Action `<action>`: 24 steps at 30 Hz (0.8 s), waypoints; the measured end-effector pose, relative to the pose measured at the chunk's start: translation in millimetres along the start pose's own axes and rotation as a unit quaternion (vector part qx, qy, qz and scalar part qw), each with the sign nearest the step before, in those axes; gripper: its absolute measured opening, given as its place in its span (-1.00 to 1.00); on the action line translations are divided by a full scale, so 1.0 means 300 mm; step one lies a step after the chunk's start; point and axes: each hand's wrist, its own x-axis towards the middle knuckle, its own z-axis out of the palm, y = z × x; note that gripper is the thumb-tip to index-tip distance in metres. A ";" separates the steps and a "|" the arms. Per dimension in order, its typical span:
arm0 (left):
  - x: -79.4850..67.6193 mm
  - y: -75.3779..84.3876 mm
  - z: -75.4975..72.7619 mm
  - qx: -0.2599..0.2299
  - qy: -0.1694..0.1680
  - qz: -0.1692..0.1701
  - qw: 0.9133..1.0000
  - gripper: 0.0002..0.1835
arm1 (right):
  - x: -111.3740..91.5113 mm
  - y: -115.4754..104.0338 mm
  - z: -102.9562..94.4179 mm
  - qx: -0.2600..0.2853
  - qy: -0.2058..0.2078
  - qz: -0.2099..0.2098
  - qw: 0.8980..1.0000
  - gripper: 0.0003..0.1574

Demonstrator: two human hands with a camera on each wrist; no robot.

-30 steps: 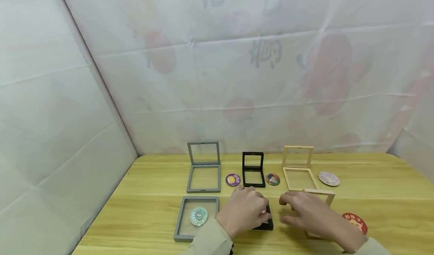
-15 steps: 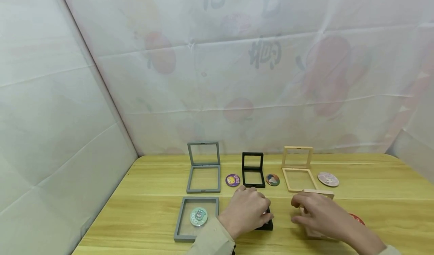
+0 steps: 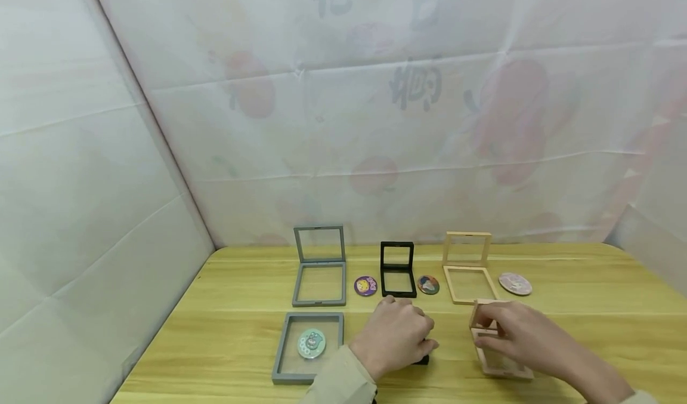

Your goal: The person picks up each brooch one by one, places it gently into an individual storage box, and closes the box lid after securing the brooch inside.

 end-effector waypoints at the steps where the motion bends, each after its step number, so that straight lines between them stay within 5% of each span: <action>1: 0.001 0.002 0.002 0.000 -0.002 0.001 1.000 -0.59 | -0.005 0.004 -0.004 -0.001 -0.004 0.004 1.000 -0.78; 15: 0.021 0.023 0.014 -0.003 -0.021 0.011 1.000 -0.65 | -0.085 0.087 -0.042 -0.015 -0.012 0.023 1.000 -0.83; 24: 0.040 0.041 0.022 -0.009 -0.024 0.025 0.999 -0.72 | -0.126 0.139 -0.073 0.006 -0.043 0.073 0.996 -0.92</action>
